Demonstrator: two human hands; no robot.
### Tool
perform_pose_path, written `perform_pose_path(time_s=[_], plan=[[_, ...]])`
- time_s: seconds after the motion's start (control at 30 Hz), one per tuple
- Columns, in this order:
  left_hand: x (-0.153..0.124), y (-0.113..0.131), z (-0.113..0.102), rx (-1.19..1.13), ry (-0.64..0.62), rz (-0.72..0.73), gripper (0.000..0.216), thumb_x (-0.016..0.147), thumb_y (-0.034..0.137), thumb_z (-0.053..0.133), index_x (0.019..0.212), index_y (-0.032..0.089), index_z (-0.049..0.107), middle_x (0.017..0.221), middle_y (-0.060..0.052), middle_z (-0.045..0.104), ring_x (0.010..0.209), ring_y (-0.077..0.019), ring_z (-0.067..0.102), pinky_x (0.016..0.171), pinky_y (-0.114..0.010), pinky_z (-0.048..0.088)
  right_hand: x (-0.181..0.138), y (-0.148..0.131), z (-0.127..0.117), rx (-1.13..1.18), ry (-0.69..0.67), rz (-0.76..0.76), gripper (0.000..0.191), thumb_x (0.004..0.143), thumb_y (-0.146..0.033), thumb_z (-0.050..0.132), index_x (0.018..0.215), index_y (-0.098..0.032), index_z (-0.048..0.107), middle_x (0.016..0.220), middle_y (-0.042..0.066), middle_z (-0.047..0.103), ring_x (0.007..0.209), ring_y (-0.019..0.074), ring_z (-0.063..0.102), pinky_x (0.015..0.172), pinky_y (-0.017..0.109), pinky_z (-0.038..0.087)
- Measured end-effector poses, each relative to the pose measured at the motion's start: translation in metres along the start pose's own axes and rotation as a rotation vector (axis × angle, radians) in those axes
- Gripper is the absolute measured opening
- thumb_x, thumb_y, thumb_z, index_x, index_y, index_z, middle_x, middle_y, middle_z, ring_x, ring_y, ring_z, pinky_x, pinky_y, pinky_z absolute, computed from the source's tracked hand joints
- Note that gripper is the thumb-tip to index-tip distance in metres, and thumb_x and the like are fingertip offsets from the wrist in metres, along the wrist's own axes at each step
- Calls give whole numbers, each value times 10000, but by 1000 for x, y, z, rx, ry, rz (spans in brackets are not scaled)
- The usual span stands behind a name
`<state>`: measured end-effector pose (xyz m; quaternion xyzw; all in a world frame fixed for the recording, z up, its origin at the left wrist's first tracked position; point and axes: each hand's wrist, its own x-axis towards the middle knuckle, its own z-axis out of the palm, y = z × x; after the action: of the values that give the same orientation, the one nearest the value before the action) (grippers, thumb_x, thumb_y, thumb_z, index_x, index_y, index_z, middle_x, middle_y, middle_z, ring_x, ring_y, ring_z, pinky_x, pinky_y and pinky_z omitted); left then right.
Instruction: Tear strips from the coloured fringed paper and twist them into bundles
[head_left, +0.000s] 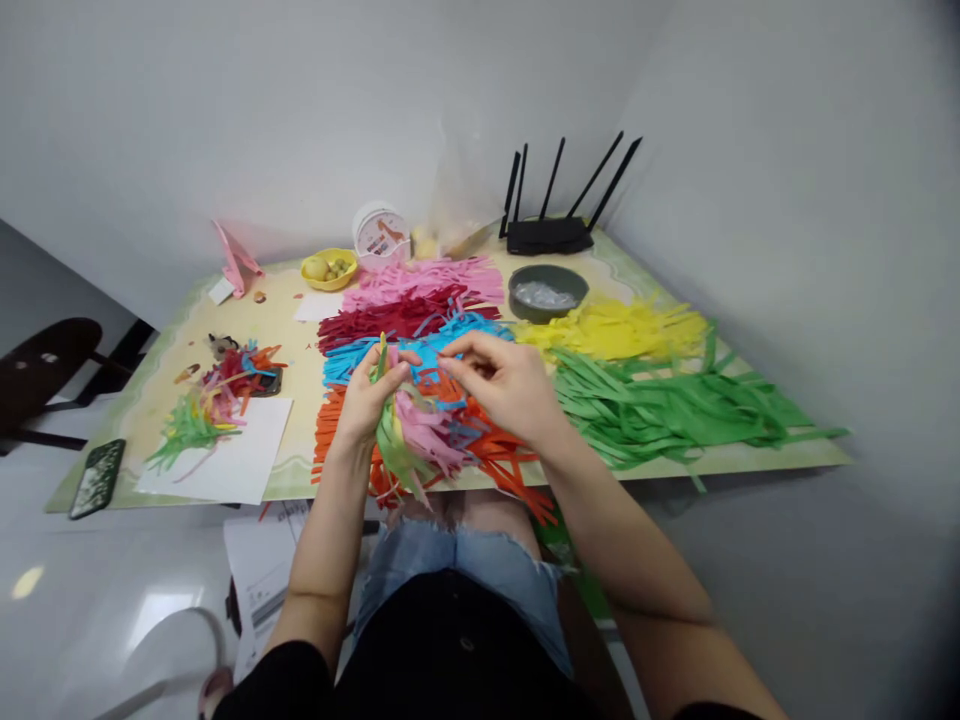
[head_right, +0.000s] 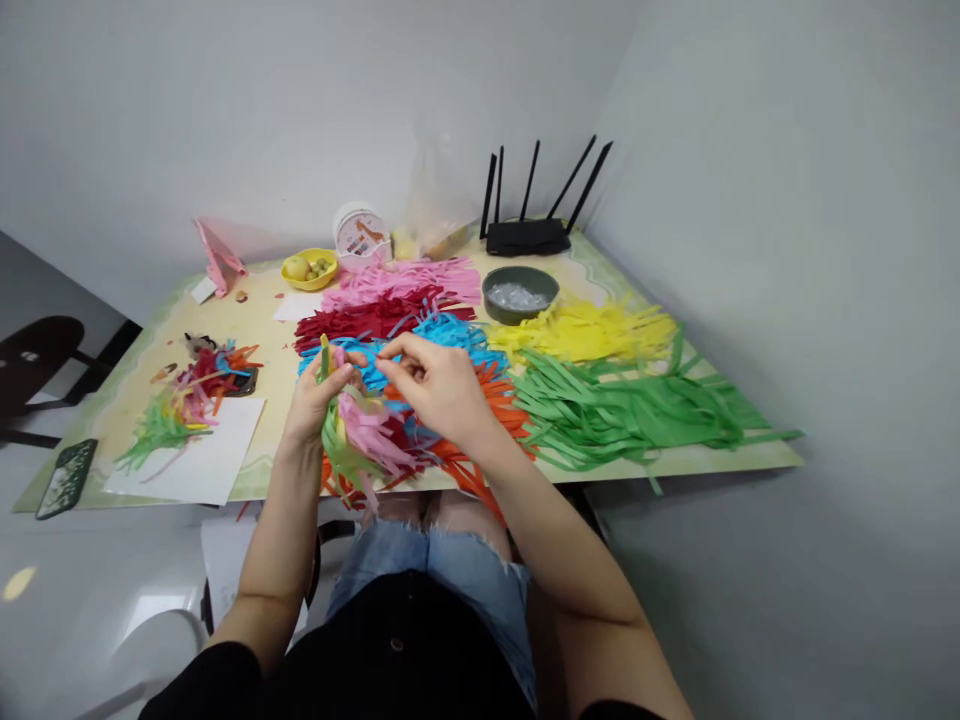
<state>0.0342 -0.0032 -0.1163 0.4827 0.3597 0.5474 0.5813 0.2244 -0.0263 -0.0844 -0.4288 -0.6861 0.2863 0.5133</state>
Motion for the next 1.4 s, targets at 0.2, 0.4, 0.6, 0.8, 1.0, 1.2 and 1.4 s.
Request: perform_pose_path(time_s=[0.2,0.4,0.6,0.8,1.0,1.2,1.4], plan=[[-1,-2,5,-96,154,-78,470,463,447,967,674,150,671,683,8,677,582,-97,592,631,-236,499,-7,2,17,1,-69,26,172,885,-315,644,853,-162,716,544,-55,538,481,81,425,524,232,314],[-2,1,12,-123,190,-123,484,421,474,974,673,149,720,635,10,680,585,-105,616,615,-227,507,-6,5,21,65,-75,66,221,890,-366,632,848,-158,698,535,-66,487,486,78,389,522,237,288],[-2,0,12,-63,147,-101,477,458,503,956,650,147,703,632,3,668,585,-116,612,623,-249,508,-6,3,19,43,-104,111,188,878,-336,633,812,-164,672,515,-75,447,475,77,360,514,244,271],[-5,4,9,165,27,-40,440,561,467,924,706,152,653,658,12,650,590,-107,577,611,-235,456,-1,11,19,348,-206,224,368,869,-382,673,1163,-173,600,534,-87,547,478,101,489,521,236,371],[-8,2,11,211,29,-1,547,574,433,931,799,200,489,622,68,607,540,-96,564,575,-213,434,3,25,23,599,-280,329,462,779,-539,760,995,-140,674,536,-49,610,435,83,512,476,219,401],[-10,3,14,271,-23,17,581,572,366,943,875,221,469,618,66,630,532,-107,578,551,-202,419,3,32,17,703,-395,428,479,711,-543,818,940,-144,682,487,-57,614,357,60,471,386,186,332],[-12,6,18,273,42,103,438,637,387,899,829,196,554,699,41,653,627,-111,603,648,-224,471,-1,34,13,795,-339,424,481,707,-528,832,965,-154,674,495,-55,631,339,56,457,368,173,336]])
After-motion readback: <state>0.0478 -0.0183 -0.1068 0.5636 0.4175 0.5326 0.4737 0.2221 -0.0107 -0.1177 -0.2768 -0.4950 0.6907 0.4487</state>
